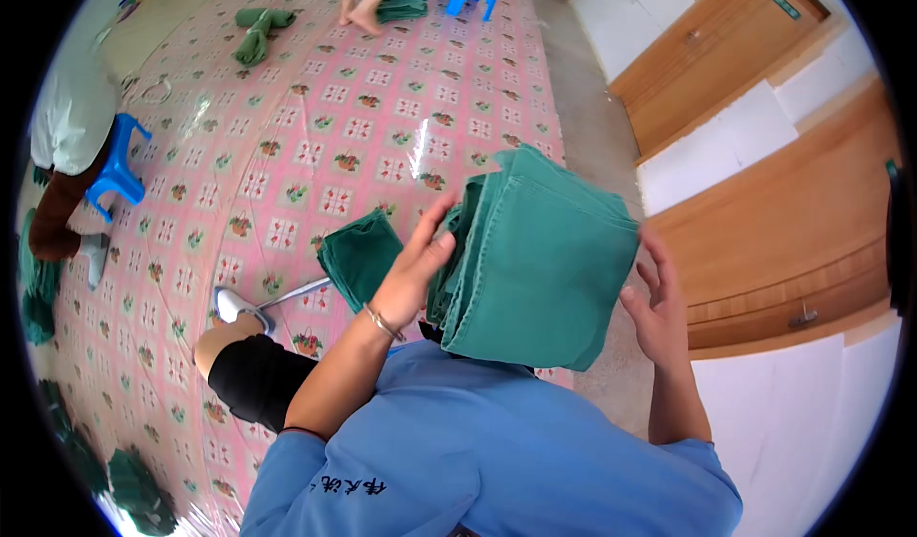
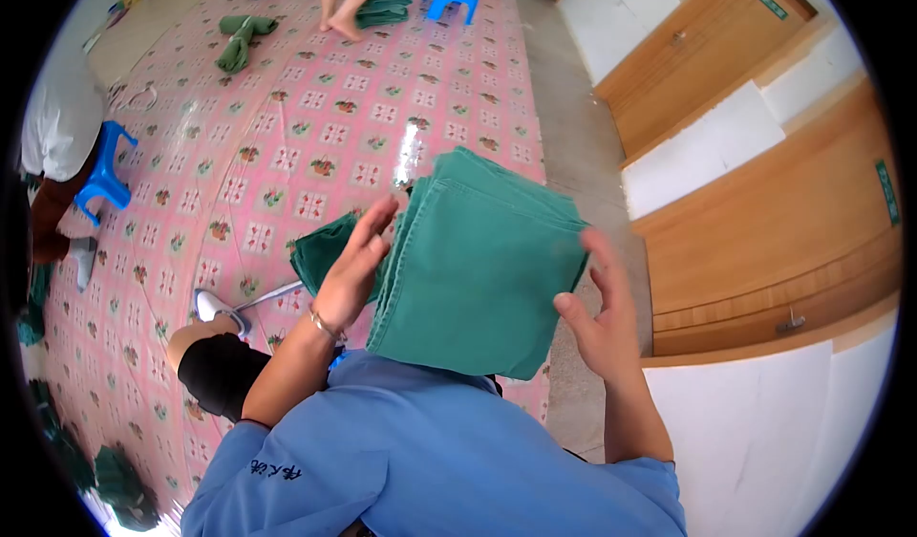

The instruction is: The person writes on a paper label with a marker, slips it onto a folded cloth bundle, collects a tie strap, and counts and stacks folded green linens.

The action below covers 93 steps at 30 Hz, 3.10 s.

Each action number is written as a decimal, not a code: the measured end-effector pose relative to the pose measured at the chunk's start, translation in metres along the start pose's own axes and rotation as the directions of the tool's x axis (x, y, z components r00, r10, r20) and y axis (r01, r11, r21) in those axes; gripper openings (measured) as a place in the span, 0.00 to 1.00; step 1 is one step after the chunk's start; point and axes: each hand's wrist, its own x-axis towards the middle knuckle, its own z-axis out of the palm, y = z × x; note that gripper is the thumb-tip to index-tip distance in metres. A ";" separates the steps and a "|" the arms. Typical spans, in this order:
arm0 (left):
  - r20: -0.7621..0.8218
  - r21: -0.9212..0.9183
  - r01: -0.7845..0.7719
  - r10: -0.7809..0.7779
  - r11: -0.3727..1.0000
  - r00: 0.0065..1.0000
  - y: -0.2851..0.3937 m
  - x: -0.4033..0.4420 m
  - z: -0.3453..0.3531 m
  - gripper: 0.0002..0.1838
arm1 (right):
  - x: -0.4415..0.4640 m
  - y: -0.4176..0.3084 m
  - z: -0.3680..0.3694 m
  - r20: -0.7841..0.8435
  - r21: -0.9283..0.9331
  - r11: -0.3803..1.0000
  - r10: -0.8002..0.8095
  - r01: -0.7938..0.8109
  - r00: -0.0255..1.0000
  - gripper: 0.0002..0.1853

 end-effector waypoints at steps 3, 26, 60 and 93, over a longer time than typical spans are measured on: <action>-0.138 -0.138 0.296 -0.315 0.945 0.939 -0.029 0.004 -0.025 0.47 | 0.001 0.028 0.027 -0.061 0.252 0.955 0.177 -0.157 0.982 0.45; -0.031 0.007 0.220 -0.219 0.976 0.975 -0.105 0.032 -0.023 0.60 | -0.020 0.231 0.056 0.255 0.764 0.370 0.577 -0.528 0.775 0.48; -0.524 -0.163 -0.175 0.066 0.971 0.849 -0.120 -0.022 -0.122 0.54 | 0.179 0.259 0.207 0.689 0.595 0.375 0.218 -0.711 0.692 0.47; -0.619 0.686 0.394 0.205 0.612 0.758 -0.073 -0.011 -0.165 0.41 | 0.167 0.284 0.364 0.797 0.541 0.337 0.085 -0.770 0.598 0.63</action>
